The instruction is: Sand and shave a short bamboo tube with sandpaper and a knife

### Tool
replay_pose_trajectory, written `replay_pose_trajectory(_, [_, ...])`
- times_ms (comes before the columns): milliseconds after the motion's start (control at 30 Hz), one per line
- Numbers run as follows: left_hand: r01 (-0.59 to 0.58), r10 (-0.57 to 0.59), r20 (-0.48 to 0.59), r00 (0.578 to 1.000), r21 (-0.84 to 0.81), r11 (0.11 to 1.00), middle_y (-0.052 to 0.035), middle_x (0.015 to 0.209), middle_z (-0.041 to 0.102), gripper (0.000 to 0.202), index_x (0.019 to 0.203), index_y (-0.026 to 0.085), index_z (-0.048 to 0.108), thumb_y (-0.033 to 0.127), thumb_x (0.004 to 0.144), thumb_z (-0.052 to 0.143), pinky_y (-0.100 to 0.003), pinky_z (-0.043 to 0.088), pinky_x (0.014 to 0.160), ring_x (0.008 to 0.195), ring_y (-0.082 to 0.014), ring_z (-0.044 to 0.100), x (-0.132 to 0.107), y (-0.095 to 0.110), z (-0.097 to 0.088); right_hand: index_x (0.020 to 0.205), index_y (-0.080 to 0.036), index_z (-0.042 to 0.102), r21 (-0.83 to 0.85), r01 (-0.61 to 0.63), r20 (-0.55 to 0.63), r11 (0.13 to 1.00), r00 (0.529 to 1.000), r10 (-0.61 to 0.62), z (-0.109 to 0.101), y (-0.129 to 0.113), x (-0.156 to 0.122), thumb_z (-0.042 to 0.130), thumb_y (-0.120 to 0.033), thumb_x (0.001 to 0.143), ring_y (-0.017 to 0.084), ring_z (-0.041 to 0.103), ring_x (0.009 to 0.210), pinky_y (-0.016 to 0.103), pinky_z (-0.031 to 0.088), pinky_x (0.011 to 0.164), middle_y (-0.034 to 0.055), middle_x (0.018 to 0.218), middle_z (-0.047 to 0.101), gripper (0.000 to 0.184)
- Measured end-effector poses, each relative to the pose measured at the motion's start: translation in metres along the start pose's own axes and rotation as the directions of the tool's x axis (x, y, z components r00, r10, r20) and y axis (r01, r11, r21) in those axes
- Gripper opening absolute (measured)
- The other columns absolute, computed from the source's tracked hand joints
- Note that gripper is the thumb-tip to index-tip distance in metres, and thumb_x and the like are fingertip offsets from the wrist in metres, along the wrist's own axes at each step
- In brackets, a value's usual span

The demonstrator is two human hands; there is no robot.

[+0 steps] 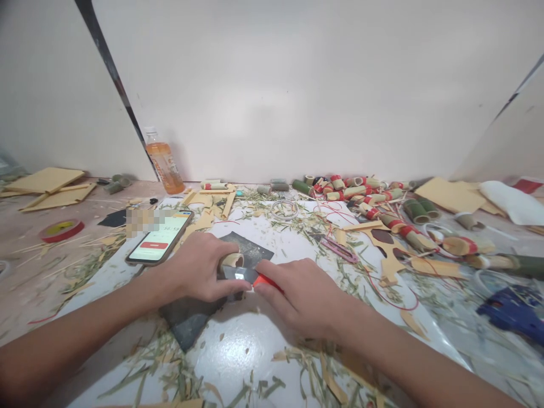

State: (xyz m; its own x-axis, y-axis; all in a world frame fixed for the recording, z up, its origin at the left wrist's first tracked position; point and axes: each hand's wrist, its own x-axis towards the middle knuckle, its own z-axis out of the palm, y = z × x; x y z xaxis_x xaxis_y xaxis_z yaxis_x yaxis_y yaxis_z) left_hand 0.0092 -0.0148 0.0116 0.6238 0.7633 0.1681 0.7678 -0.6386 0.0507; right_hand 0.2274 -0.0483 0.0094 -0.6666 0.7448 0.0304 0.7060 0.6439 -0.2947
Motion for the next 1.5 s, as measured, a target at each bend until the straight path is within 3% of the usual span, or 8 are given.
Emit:
replay_pose_trajectory(667, [0.137,-0.136,-0.020,0.990,0.031,0.990,-0.0053,0.059,0.063,0.068,0.066,0.019,0.053,0.083,0.075,0.030,-0.028,0.019,0.051,0.057,-0.0230,0.058,0.002,0.005,-0.003,0.084,-0.022,0.048,-0.046,-0.048,-0.132,0.998,0.990,0.042,0.007,0.005,-0.002,0.028,-0.040,0.100,0.016,0.053,0.058,0.027,0.025,0.055,-0.0014,0.067,0.058,0.031])
replay_pose_trajectory(1000, [0.196,-0.195,-0.049,0.980,0.019,0.980,-0.0064,0.061,0.064,0.069,0.070,0.019,0.057,0.081,0.077,0.029,-0.029,0.020,0.052,0.057,-0.0235,0.057,0.004,0.004,-0.001,0.087,-0.023,0.048,-0.094,-0.154,-0.221,0.984,0.966,0.131,0.012,0.006,0.002,0.029,-0.042,0.099,0.017,0.052,0.054,0.027,0.023,0.053,-0.0016,0.063,0.058,0.029])
replay_pose_trajectory(1167, [0.149,-0.154,-0.059,0.986,-0.079,0.986,-0.0031,0.057,0.060,0.062,0.065,0.019,0.052,0.078,0.078,0.037,-0.028,0.022,0.052,0.055,-0.0191,0.052,0.004,0.000,0.002,0.090,-0.022,0.048,-0.039,-0.097,-0.190,0.995,0.978,0.088,0.013,0.007,0.003,0.028,-0.041,0.099,0.017,0.053,0.058,0.027,0.026,0.055,-0.0003,0.066,0.059,0.029])
replay_pose_trajectory(1333, [0.037,-0.051,-0.086,0.995,-0.158,0.987,0.0018,0.051,0.050,0.061,0.060,0.019,0.043,0.078,0.072,0.047,-0.026,0.021,0.051,0.048,-0.0131,0.039,0.001,-0.002,0.008,0.087,-0.021,0.050,0.009,-0.004,-0.083,1.000,0.996,0.004,0.010,0.007,0.002,0.031,-0.038,0.098,0.016,0.050,0.057,0.027,0.027,0.055,0.0002,0.067,0.058,0.028])
replay_pose_trajectory(1500, [-0.057,0.033,-0.114,0.993,-0.221,0.973,0.0031,0.052,0.048,0.059,0.062,0.019,0.046,0.077,0.069,0.052,-0.026,0.022,0.050,0.048,-0.0116,0.037,0.000,-0.002,0.009,0.082,-0.021,0.047,0.066,0.051,-0.042,0.997,0.998,-0.048,0.006,0.003,0.001,0.031,-0.038,0.099,0.014,0.044,0.054,0.026,0.025,0.053,-0.0020,0.064,0.052,0.028])
